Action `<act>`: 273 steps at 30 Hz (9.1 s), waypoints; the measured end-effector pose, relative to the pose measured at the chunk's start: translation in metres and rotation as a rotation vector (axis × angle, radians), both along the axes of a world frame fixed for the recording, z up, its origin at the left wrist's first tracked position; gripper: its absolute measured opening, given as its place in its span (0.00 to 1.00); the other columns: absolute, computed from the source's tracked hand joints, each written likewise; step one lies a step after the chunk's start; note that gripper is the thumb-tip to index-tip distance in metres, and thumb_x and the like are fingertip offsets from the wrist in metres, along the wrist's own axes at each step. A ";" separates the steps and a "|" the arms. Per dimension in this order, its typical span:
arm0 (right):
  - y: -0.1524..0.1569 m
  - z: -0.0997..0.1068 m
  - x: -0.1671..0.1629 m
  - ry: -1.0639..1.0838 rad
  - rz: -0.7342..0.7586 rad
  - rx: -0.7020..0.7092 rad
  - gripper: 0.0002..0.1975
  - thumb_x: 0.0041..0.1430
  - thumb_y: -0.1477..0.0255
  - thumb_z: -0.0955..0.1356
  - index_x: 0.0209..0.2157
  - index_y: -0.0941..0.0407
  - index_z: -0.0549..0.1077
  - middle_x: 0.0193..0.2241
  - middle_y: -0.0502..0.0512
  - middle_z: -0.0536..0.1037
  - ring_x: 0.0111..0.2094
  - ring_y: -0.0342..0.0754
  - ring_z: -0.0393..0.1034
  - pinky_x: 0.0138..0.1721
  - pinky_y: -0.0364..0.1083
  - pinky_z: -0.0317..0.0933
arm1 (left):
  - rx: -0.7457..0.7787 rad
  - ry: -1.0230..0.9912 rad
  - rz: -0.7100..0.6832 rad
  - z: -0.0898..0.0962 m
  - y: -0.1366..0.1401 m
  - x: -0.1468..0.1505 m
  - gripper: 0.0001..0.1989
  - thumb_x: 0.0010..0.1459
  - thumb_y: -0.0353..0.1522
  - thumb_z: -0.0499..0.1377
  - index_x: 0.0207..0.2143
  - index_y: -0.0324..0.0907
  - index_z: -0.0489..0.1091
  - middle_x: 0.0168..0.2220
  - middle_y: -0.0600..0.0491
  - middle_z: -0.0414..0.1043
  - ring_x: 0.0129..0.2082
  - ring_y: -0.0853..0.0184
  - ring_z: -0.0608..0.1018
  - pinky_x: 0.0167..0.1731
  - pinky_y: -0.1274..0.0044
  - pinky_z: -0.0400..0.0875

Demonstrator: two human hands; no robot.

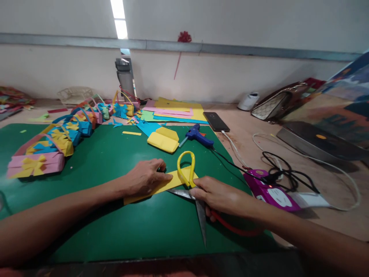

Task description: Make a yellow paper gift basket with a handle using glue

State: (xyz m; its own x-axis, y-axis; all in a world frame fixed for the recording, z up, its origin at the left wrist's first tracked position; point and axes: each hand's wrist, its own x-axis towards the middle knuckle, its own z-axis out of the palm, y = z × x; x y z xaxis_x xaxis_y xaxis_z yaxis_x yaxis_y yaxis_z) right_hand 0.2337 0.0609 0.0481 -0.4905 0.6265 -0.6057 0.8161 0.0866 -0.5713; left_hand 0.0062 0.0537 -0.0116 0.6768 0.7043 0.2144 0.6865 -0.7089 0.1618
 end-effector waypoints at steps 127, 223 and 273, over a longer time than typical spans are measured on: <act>0.010 0.001 -0.022 -0.005 0.238 -0.064 0.07 0.56 0.72 0.57 0.24 0.56 0.59 0.15 0.48 0.68 0.14 0.43 0.67 0.13 0.38 0.55 | 0.000 -0.059 0.007 0.001 -0.019 -0.019 0.17 0.61 0.28 0.47 0.51 0.42 0.65 0.55 0.45 0.64 0.55 0.56 0.64 0.50 0.61 0.63; 0.056 -0.020 -0.247 0.665 -0.328 -0.145 0.15 0.61 0.67 0.64 0.47 0.58 0.67 0.45 0.56 0.71 0.41 0.48 0.69 0.40 0.52 0.66 | 0.287 -0.054 0.409 -0.007 -0.064 -0.037 0.18 0.60 0.34 0.49 0.50 0.33 0.61 0.41 0.41 0.74 0.39 0.58 0.76 0.38 0.69 0.73; 0.044 -0.029 0.007 -0.216 0.050 0.971 0.08 0.54 0.83 0.61 0.28 0.57 0.66 0.32 0.55 0.72 0.35 0.47 0.65 0.32 0.44 0.54 | 0.211 -0.083 0.152 -0.013 -0.009 -0.002 0.16 0.61 0.23 0.44 0.41 0.44 0.68 0.48 0.48 0.69 0.47 0.59 0.68 0.41 0.68 0.71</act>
State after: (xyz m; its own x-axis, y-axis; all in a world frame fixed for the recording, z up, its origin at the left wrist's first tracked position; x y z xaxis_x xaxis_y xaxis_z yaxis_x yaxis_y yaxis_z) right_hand 0.2404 0.1047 0.0187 -0.4694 0.8795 0.0791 0.8770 0.4747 -0.0744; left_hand 0.0037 0.0452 -0.0243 0.5410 0.7301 0.4175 0.7779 -0.6231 0.0814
